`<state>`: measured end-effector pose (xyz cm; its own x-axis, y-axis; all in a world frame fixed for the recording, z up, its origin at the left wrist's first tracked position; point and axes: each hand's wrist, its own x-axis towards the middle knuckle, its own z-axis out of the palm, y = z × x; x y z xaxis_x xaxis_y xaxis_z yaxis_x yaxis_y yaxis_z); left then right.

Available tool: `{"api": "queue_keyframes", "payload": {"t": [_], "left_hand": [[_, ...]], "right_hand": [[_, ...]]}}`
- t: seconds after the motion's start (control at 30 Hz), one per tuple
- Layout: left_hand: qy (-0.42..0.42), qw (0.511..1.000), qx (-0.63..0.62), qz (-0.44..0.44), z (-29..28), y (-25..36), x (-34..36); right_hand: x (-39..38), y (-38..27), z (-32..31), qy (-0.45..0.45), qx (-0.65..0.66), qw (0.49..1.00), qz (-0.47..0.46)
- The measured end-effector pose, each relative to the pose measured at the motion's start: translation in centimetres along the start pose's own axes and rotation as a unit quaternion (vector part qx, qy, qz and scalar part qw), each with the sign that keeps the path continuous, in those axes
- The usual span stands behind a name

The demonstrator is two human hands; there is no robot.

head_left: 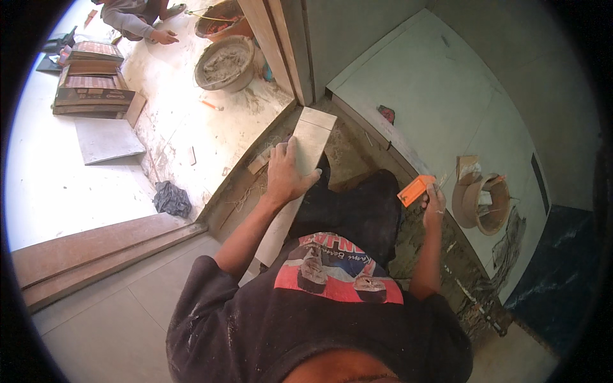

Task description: The person measures and marks a tile piece using a measuring tape, square, and pencil, then checks the fit of the tile along the base of a wall.

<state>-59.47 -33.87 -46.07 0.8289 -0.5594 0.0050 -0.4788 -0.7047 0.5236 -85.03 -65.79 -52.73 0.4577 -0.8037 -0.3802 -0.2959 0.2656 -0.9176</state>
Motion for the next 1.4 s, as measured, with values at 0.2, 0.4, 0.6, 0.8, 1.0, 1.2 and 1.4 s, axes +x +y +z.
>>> {"api": "queue_keyframes", "payload": {"t": [0.2, 0.4, 0.6, 0.8, 1.0, 1.2, 1.4], "left_hand": [[-0.015, 0.993, -0.111, -0.048, -3.6, -2.1, 1.0], [0.043, 0.969, -0.223, -0.101, -6.9, -4.6, 3.2], [0.139, 0.946, -0.282, -0.08, -11.6, -3.4, 4.2], [0.154, 0.883, -0.443, -0.032, -14.0, 0.0, 5.7], [0.174, 0.895, -0.411, 0.025, -16.0, 9.0, 6.4], [0.031, 0.9, -0.434, -0.017, -9.0, 12.6, 9.6], [-0.032, 0.875, -0.474, -0.09, 0.5, 11.5, 13.3]], "right_hand": [[-1.0, 5.6, -6.8, 0.034, -0.069, 0.996, 0.046], [-3.3, 11.3, -13.8, 0.079, -0.127, 0.983, 0.104], [-6.4, 18.3, -17.3, 0.092, -0.121, 0.971, 0.185], [-5.4, 33.2, -32.7, -0.008, -0.729, 0.643, -0.236], [-3.3, 28.7, -17.4, 0.085, -0.411, 0.905, -0.071], [-7.5, -5.7, -1.5, -0.077, -0.169, 0.978, -0.097], [-7.1, -10.2, 7.1, -0.222, -0.361, 0.887, -0.18]]}}
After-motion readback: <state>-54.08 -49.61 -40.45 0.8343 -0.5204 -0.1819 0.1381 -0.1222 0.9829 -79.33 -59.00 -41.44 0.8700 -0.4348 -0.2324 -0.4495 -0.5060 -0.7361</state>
